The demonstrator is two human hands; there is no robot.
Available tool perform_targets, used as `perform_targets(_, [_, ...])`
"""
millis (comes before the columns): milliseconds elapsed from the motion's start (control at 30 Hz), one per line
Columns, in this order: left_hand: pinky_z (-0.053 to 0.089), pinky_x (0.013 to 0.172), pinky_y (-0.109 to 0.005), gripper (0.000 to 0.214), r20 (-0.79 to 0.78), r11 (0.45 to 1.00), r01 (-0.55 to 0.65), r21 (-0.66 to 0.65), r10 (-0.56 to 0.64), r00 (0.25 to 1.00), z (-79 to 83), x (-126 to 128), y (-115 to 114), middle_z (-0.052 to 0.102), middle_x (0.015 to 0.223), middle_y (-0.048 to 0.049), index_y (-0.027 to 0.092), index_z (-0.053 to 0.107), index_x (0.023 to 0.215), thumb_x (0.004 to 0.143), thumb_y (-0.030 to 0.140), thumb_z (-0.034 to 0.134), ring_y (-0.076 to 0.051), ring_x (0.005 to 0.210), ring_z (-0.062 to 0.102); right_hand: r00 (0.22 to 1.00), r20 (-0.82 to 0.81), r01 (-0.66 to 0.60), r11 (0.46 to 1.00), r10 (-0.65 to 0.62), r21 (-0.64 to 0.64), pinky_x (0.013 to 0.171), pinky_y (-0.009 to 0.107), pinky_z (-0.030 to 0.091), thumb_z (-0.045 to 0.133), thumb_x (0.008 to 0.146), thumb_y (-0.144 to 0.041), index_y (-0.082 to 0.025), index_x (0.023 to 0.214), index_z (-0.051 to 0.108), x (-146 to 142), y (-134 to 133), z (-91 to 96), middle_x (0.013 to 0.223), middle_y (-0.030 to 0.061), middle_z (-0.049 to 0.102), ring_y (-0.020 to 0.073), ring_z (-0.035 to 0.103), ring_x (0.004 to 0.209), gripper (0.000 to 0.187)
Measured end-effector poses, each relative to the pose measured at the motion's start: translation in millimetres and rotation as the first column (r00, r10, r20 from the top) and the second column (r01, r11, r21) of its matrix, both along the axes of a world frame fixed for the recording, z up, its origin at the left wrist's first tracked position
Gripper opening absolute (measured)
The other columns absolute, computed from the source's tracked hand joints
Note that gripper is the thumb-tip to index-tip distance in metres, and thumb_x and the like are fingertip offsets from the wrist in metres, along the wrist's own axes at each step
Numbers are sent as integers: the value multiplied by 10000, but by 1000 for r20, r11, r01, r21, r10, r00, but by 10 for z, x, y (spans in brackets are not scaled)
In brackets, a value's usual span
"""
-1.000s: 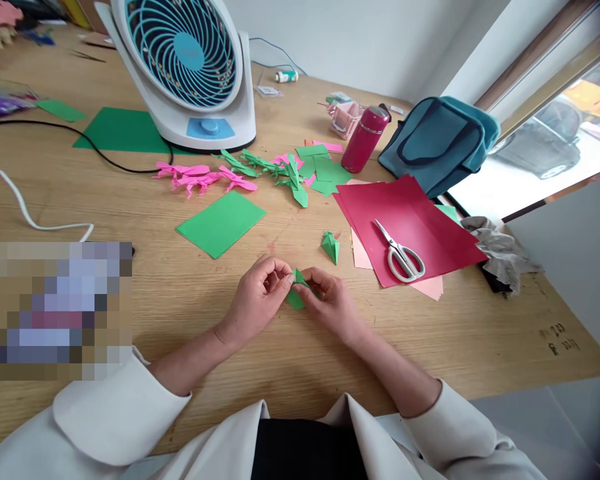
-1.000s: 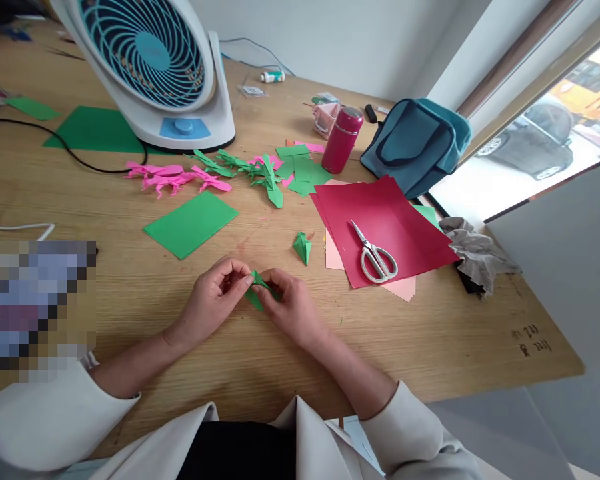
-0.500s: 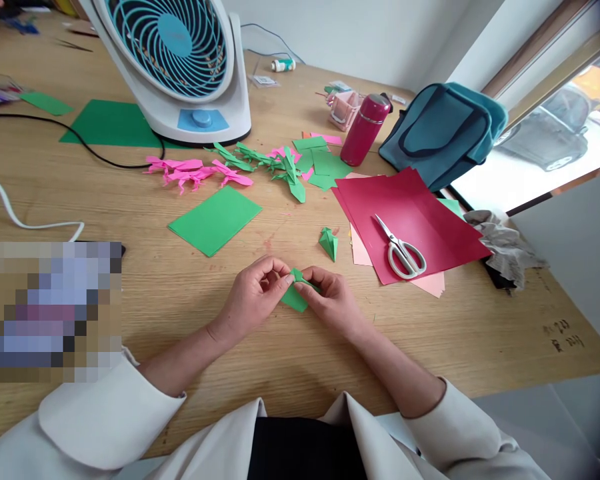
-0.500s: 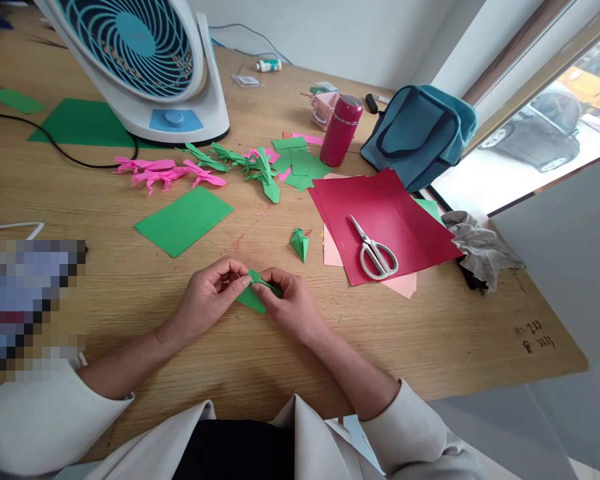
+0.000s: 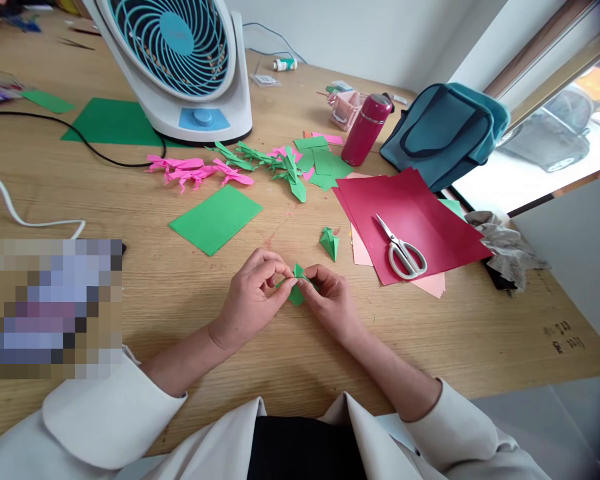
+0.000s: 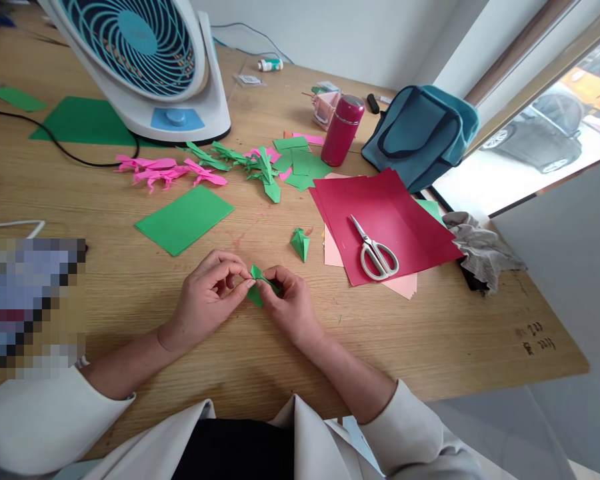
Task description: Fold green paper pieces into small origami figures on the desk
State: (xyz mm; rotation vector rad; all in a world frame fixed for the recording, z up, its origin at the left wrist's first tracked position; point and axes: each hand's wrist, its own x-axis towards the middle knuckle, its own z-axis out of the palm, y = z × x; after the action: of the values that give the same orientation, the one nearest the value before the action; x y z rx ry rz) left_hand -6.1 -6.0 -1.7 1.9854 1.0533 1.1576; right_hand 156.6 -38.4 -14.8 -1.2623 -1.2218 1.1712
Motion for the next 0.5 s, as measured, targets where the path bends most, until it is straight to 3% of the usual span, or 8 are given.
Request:
perform_targets(233, [442, 578, -224, 36, -39, 997, -79, -25, 78, 996, 9, 7, -2, 618, 913, -8, 184, 656, 838, 856, 157, 672, -82, 642, 514, 998, 49, 29, 999, -30, 30, 628, 262, 428, 652, 864, -371, -193, 861, 680, -43, -20, -77, 750, 8, 616, 143, 529, 677, 180])
perform_targets(500, [451, 585, -228, 90, 12, 990, -102, -95, 104, 995, 21, 77, -5, 611, 879, -15, 180, 618, 770, 822, 108, 608, -89, 630, 513, 985, 155, 60, 996, -70, 69, 602, 250, 396, 638, 869, -371, -198, 829, 635, -62, -32, -43, 714, -8, 579, 130, 492, 653, 177])
